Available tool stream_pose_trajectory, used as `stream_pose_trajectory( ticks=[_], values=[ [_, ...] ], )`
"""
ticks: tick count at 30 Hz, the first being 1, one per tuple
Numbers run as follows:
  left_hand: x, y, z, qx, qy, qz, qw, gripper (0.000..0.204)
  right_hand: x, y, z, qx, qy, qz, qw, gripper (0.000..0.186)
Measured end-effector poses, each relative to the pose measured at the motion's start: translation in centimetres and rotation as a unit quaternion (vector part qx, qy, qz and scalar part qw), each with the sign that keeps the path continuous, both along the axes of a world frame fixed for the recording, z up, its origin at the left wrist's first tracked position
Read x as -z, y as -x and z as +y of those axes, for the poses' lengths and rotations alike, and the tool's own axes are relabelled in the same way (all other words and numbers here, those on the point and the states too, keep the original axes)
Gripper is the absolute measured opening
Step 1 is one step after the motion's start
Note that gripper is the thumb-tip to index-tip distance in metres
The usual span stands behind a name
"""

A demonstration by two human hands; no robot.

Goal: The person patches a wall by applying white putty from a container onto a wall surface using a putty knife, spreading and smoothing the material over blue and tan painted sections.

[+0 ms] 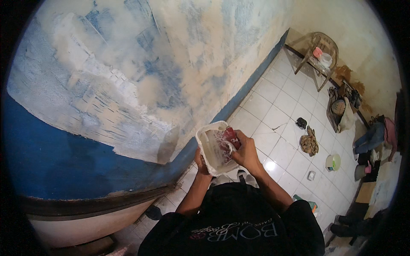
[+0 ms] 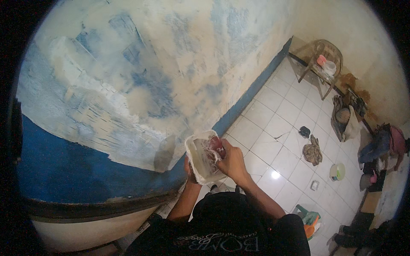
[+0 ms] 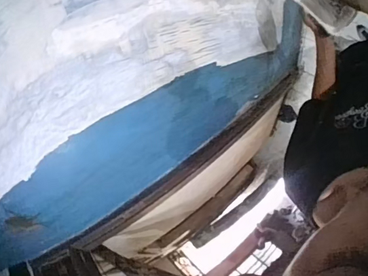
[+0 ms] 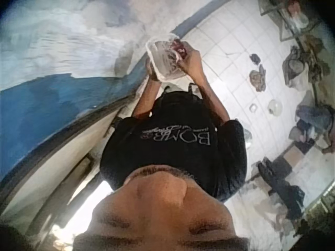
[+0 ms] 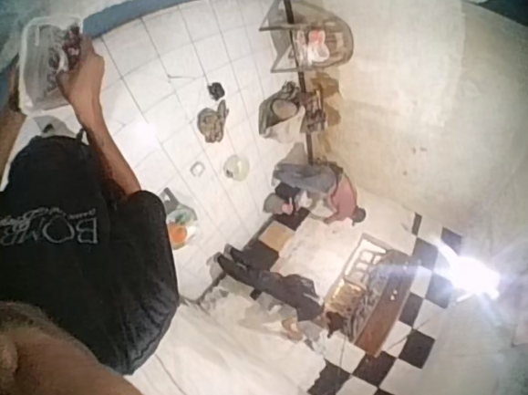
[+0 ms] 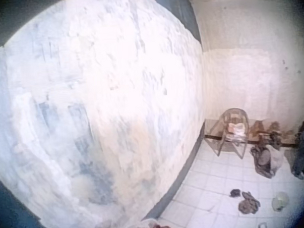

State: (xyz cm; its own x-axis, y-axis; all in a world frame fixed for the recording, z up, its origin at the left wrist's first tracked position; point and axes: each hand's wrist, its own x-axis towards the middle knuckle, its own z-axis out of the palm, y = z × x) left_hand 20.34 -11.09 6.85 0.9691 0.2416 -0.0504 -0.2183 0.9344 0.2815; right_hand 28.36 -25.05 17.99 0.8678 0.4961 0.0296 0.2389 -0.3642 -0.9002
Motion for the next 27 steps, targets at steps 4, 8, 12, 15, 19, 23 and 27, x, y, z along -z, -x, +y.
stream_pose_trajectory(
  ticks=[4, 8, 12, 15, 19, 23, 27],
  values=[
    [0.3, 0.5, 1.0, -0.020, -0.012, -0.012, 1.000, 0.069, 0.3, 0.3, 0.0, -0.025, -0.029, -0.049, 0.998, 0.035],
    [1.3, 1.4, 2.4, -0.054, 0.000, 0.025, 0.998, 0.072, 1.7, 0.3, 0.0, -0.039, -0.075, -0.023, 0.996, 0.038],
    [2.4, 2.2, 4.1, -0.110, -0.023, 0.045, 0.993, 0.073, 2.6, 0.0, 0.3, -0.014, -0.061, 0.010, 0.998, 0.035],
    [2.8, 2.6, 5.0, -0.099, -0.050, 0.051, 0.992, 0.073, 2.8, 0.0, 1.1, -0.054, -0.123, -0.007, 0.991, 0.032],
    [2.5, 3.3, 5.5, -0.145, -0.137, 0.058, 0.978, 0.072, 2.9, -0.1, 1.9, -0.065, -0.209, 0.131, 0.967, 0.026],
    [2.0, 4.4, 6.6, -0.124, -0.043, 0.044, 0.990, 0.070, 3.5, -0.8, 2.0, -0.105, -0.116, 0.264, 0.952, 0.017],
    [2.1, 5.0, 8.1, -0.106, -0.015, -0.032, 0.994, 0.069, 4.6, -1.3, 2.6, -0.121, -0.046, 0.231, 0.964, 0.015]
  ],
)
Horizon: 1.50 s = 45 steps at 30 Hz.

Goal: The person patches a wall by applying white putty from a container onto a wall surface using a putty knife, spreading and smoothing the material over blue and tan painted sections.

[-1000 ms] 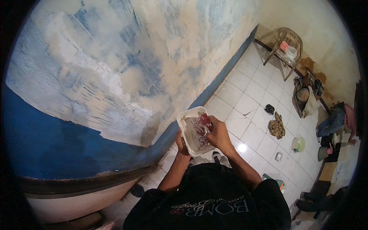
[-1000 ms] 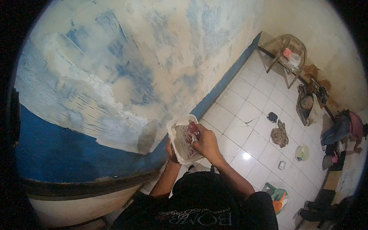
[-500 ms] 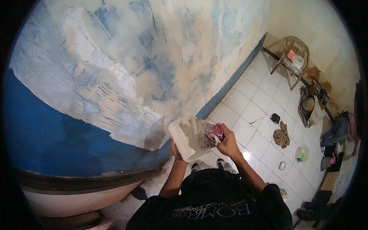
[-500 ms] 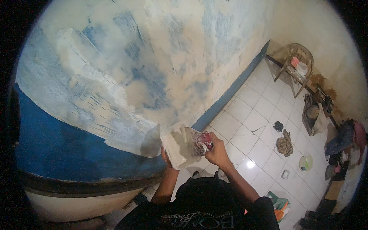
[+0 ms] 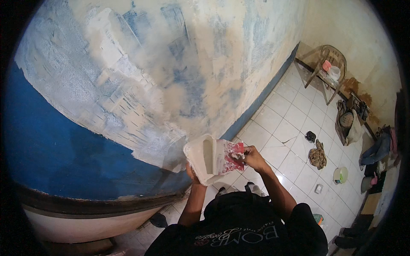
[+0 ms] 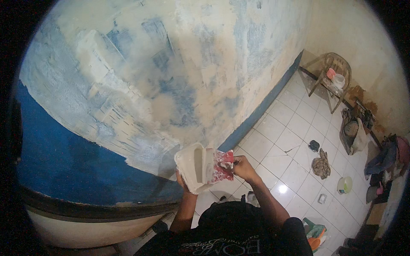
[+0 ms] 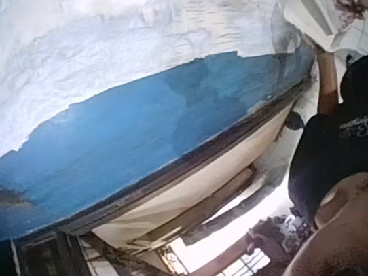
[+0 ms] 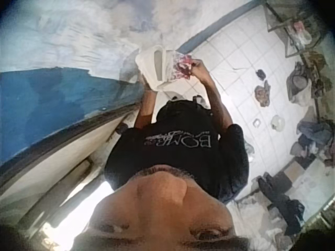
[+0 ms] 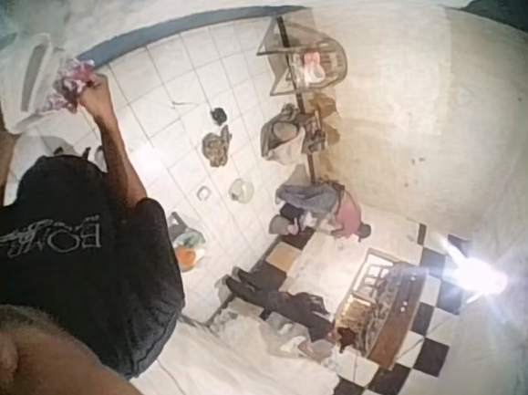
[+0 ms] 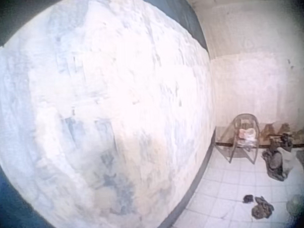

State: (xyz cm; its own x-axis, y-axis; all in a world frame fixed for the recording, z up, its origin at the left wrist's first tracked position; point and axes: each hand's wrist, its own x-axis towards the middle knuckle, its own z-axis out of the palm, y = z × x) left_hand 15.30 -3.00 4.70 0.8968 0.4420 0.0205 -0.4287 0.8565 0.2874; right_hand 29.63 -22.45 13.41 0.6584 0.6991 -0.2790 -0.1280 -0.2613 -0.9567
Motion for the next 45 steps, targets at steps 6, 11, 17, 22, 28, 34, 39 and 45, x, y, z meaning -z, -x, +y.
stream_pose_trajectory(
  ticks=[6, 11, 17, 22, 28, 34, 39, 45],
  values=[
    [-0.3, 0.6, 0.8, -0.093, -0.095, 0.103, 0.986, 0.069, 1.1, -0.3, 1.4, 0.014, -0.079, 0.126, 0.989, 0.016],
    [-0.1, 1.8, 1.7, -0.093, -0.083, 0.076, 0.989, 0.063, 1.1, -1.1, 4.2, 0.076, -0.150, 0.153, 0.974, 0.019],
    [3.1, 4.2, 3.1, -0.086, 0.024, 0.103, 0.991, 0.062, -0.2, -3.3, 9.1, 0.166, -0.183, 0.096, 0.964, 0.017],
    [5.8, 7.7, 3.5, -0.135, -0.060, 0.113, 0.983, 0.066, -1.4, -5.3, 12.4, 0.231, -0.142, 0.043, 0.962, 0.022],
    [7.3, 9.7, 3.5, -0.116, -0.005, 0.124, 0.986, 0.069, -2.9, -6.8, 15.8, 0.290, -0.081, -0.077, 0.951, 0.034],
    [6.2, 10.4, 3.6, -0.147, -0.078, 0.145, 0.975, 0.070, -7.2, -8.8, 20.0, 0.277, -0.099, -0.109, 0.949, 0.034],
    [5.8, 10.9, 3.9, -0.059, 0.012, 0.082, 0.995, 0.074, -12.1, -9.7, 21.5, 0.318, -0.018, -0.191, 0.929, 0.043],
    [6.3, 11.6, 4.2, -0.053, 0.055, 0.067, 0.995, 0.074, -18.3, -9.1, 18.9, 0.314, -0.079, -0.216, 0.921, 0.041]
  ],
)
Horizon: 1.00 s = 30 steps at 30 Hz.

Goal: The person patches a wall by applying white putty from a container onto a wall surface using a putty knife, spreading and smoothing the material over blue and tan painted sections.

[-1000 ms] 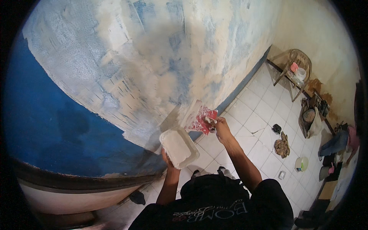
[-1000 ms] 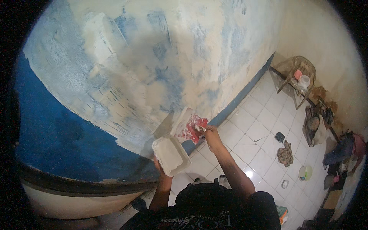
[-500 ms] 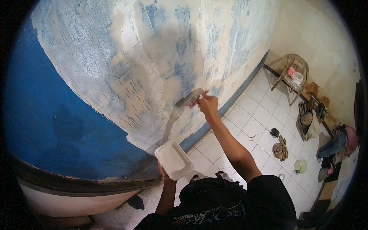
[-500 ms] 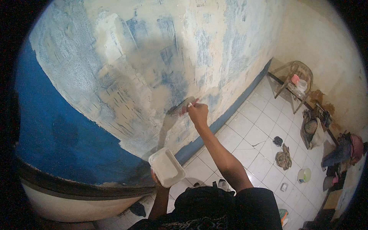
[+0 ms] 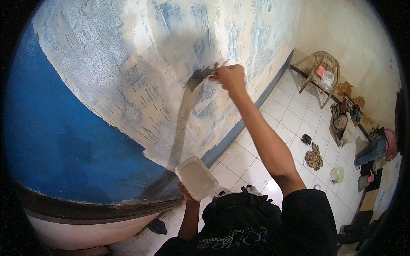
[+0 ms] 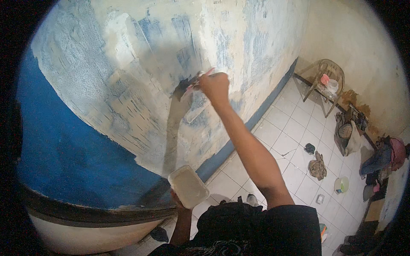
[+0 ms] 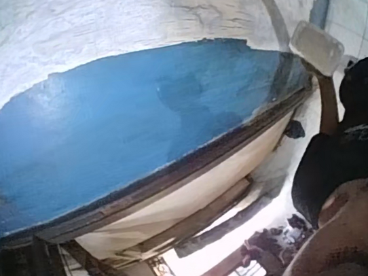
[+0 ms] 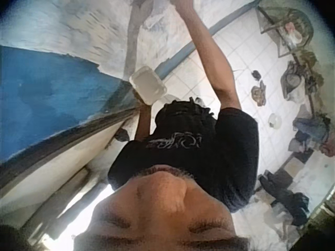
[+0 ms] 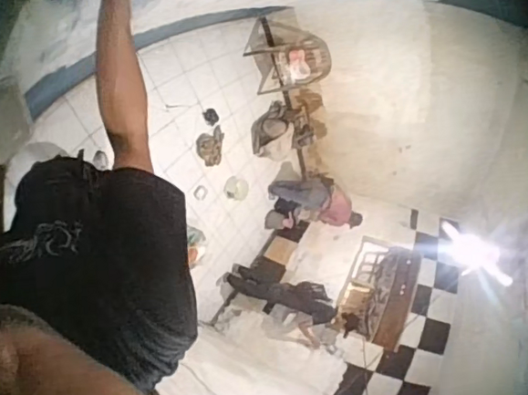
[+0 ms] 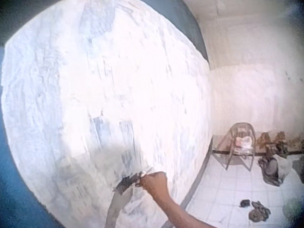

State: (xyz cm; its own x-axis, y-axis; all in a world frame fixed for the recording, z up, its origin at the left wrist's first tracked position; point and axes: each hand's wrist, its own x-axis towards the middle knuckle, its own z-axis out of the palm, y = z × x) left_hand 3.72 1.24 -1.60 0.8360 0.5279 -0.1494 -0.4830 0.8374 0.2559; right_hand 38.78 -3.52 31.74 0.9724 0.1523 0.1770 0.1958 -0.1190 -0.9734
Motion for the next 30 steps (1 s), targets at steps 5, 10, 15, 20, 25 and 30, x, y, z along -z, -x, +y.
stream_pose_trajectory(
  ticks=[5, 10, 15, 20, 25, 30],
  values=[
    [0.2, 0.4, 0.1, -0.057, -0.071, 0.083, 0.992, 0.070, 4.0, 1.7, -6.0, -0.028, -0.130, 0.009, 0.991, 0.034],
    [3.3, 1.9, 1.2, -0.072, -0.145, 0.083, 0.983, 0.069, 13.2, 2.5, -5.7, 0.013, -0.038, 0.112, 0.993, 0.031],
    [6.6, 3.2, 1.2, -0.145, -0.313, 0.152, 0.926, 0.072, 15.9, 1.0, -2.1, -0.013, 0.008, 0.075, 0.997, 0.029],
    [4.5, 3.1, 0.9, -0.051, -0.140, 0.090, 0.985, 0.072, 12.4, -1.3, 1.1, -0.040, 0.039, 0.041, 0.998, 0.027],
    [2.1, 3.0, 1.0, -0.057, -0.071, 0.047, 0.995, 0.070, 8.5, -2.5, 3.4, -0.013, -0.013, 0.002, 1.000, 0.028],
    [2.6, 2.9, 0.3, -0.061, -0.011, 0.015, 0.998, 0.069, 4.4, -1.9, 3.3, -0.036, -0.073, -0.035, 0.996, 0.030]
  ],
)
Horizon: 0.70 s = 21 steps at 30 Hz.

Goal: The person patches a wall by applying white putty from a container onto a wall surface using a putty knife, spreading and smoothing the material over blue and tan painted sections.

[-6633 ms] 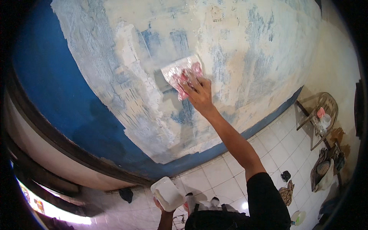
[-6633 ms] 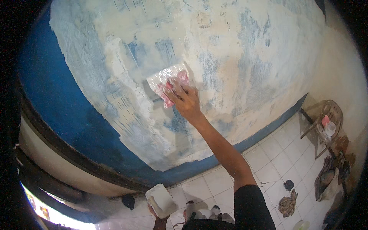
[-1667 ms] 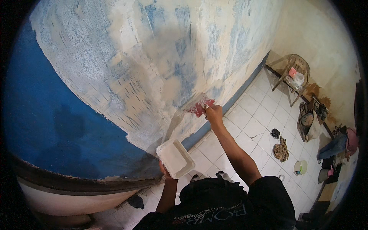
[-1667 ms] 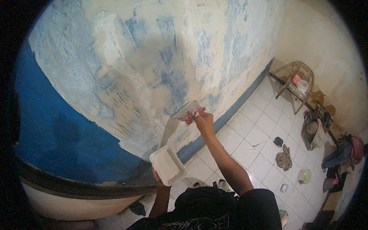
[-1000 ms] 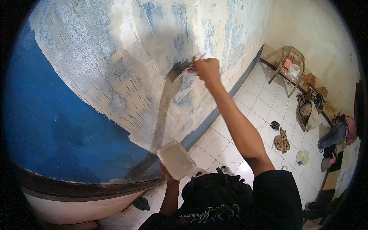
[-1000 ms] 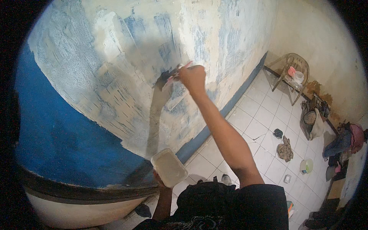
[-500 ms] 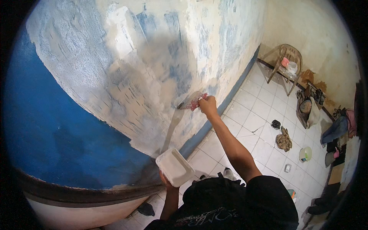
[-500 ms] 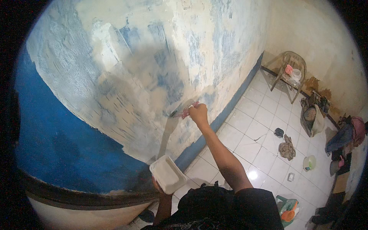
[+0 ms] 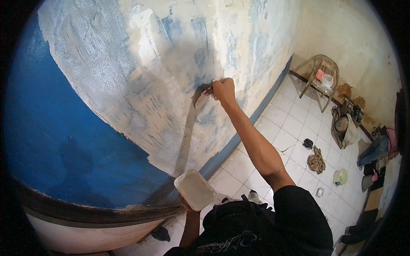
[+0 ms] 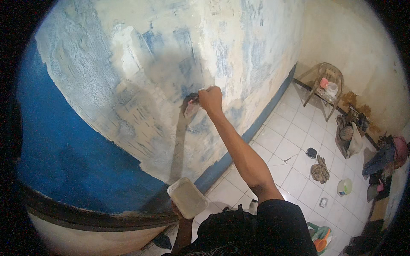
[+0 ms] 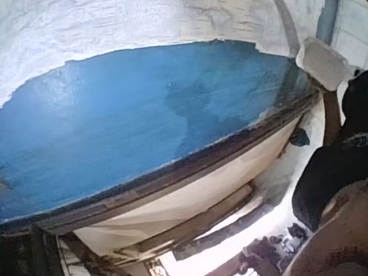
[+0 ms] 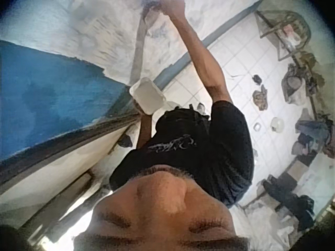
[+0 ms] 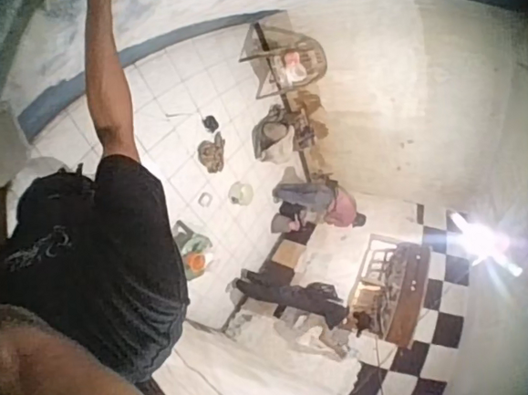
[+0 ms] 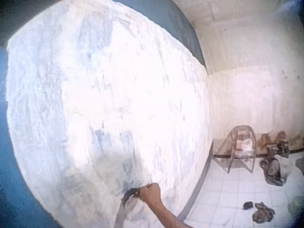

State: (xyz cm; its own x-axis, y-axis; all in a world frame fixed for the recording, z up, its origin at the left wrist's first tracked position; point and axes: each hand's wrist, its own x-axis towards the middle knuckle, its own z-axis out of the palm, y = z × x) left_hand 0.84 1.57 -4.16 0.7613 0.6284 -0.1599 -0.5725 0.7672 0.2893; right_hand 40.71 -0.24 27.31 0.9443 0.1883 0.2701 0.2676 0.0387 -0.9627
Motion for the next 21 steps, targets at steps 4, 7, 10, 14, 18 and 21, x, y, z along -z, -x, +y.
stream_pose_trajectory(
  ticks=[4, 7, 10, 14, 18, 21],
  values=[
    [-0.5, -0.2, -0.4, 0.003, -0.066, 0.069, 0.995, 0.070, -4.8, 1.3, -2.1, 0.018, 0.057, -0.044, 0.997, 0.028],
    [-1.3, -0.6, -0.4, 0.032, -0.088, 0.065, 0.993, 0.074, -7.1, 2.7, -6.0, 0.008, 0.033, -0.020, 0.999, 0.031],
    [-1.7, -0.9, -0.4, 0.037, -0.110, 0.056, 0.992, 0.074, -5.8, 4.8, -10.0, -0.072, -0.059, 0.002, 0.996, 0.032],
    [-1.8, -0.9, -0.9, 0.002, -0.181, 0.064, 0.982, 0.070, 0.7, 6.0, -9.7, -0.039, 0.062, 0.051, 0.996, 0.027],
    [-2.5, -0.7, -1.1, -0.017, -0.225, 0.065, 0.972, 0.067, 7.1, 5.7, -5.1, -0.010, 0.071, 0.110, 0.991, 0.033],
    [-3.4, -0.5, -0.8, -0.009, -0.202, 0.053, 0.978, 0.066, 8.0, 4.5, -2.2, -0.016, 0.062, 0.107, 0.992, 0.031]
  ],
)
